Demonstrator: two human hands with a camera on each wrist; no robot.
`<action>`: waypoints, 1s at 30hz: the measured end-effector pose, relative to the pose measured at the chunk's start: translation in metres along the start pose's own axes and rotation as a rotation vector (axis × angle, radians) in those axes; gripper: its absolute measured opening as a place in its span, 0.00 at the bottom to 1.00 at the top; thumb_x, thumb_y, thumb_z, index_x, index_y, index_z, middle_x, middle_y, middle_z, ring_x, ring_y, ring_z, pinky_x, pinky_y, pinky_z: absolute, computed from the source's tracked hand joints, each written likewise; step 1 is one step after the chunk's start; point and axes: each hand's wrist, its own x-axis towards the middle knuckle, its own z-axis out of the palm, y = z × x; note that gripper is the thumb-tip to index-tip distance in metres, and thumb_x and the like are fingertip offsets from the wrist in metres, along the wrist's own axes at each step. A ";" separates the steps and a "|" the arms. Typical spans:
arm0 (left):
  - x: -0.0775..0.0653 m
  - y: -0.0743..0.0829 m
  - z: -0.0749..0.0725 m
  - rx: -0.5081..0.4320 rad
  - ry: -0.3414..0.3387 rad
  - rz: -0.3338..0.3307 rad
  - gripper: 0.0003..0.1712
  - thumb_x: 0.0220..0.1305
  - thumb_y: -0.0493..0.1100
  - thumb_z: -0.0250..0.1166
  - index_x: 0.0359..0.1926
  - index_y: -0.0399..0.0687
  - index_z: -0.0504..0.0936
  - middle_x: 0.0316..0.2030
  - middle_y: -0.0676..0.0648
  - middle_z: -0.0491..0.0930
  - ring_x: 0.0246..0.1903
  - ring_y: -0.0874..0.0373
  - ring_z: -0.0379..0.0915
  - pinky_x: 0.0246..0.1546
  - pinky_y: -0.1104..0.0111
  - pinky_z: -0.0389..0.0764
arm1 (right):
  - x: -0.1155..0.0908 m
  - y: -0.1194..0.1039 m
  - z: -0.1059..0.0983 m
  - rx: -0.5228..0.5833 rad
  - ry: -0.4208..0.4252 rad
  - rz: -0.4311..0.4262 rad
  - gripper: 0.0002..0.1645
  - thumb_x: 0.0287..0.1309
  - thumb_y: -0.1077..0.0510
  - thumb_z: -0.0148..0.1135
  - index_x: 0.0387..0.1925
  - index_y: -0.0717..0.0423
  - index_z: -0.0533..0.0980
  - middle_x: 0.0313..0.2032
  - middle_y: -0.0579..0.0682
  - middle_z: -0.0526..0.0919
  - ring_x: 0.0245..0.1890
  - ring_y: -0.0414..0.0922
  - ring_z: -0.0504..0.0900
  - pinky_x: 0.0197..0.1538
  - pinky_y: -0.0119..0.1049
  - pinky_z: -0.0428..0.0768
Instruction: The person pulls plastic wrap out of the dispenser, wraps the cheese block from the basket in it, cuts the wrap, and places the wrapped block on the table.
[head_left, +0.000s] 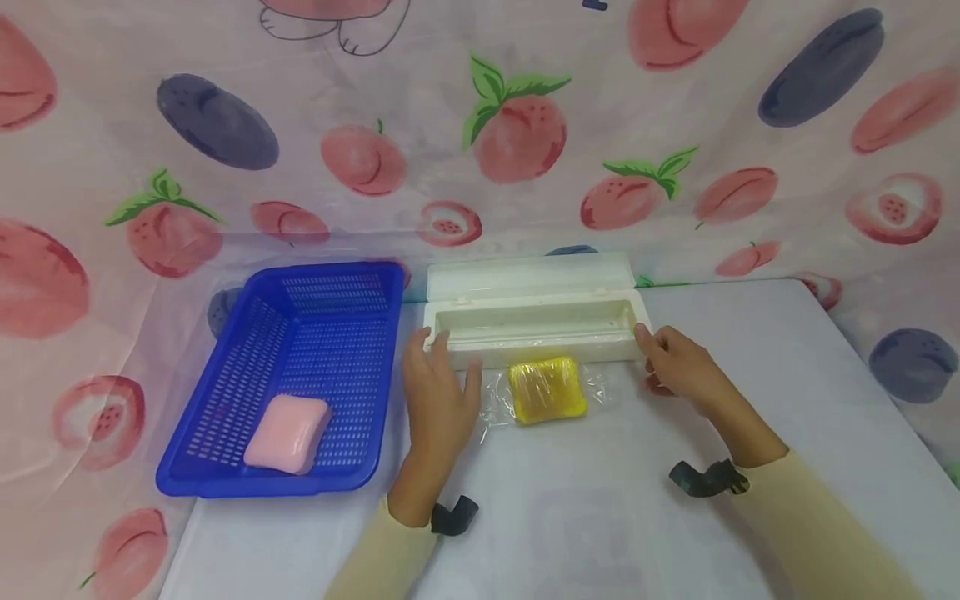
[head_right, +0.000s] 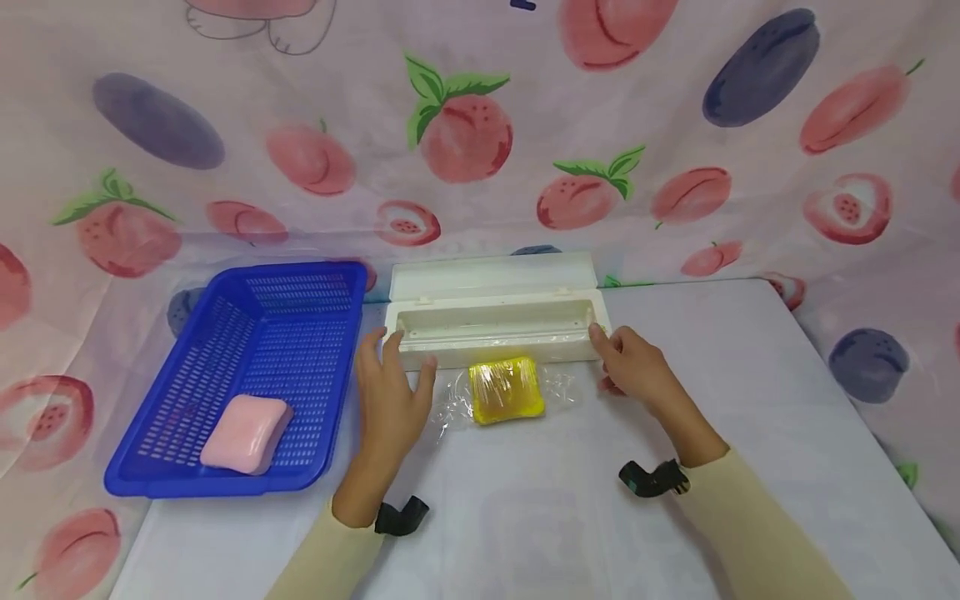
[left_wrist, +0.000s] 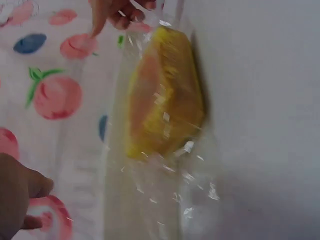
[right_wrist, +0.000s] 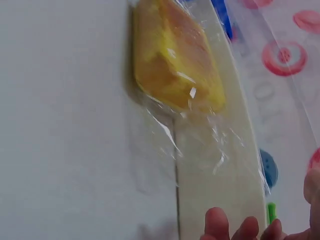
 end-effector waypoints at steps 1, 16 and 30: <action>-0.002 0.006 -0.004 0.052 0.016 0.071 0.29 0.66 0.45 0.68 0.63 0.35 0.74 0.65 0.33 0.67 0.69 0.37 0.60 0.72 0.44 0.62 | -0.003 0.001 0.003 -0.007 -0.012 0.002 0.44 0.69 0.23 0.40 0.47 0.62 0.67 0.39 0.58 0.77 0.35 0.46 0.83 0.39 0.35 0.85; -0.030 0.030 0.030 0.526 -0.255 0.604 0.11 0.63 0.45 0.71 0.47 0.53 0.86 0.45 0.53 0.79 0.55 0.52 0.69 0.52 0.40 0.69 | -0.027 0.013 0.056 0.035 -0.214 0.060 0.33 0.57 0.34 0.71 0.35 0.59 0.71 0.25 0.52 0.83 0.24 0.45 0.86 0.34 0.37 0.83; -0.035 0.044 0.046 0.497 -0.345 0.584 0.20 0.60 0.66 0.67 0.35 0.57 0.88 0.32 0.54 0.83 0.47 0.55 0.72 0.57 0.37 0.65 | -0.031 0.012 0.078 0.450 -0.422 -0.003 0.38 0.71 0.40 0.59 0.63 0.71 0.70 0.47 0.58 0.88 0.45 0.50 0.90 0.46 0.45 0.88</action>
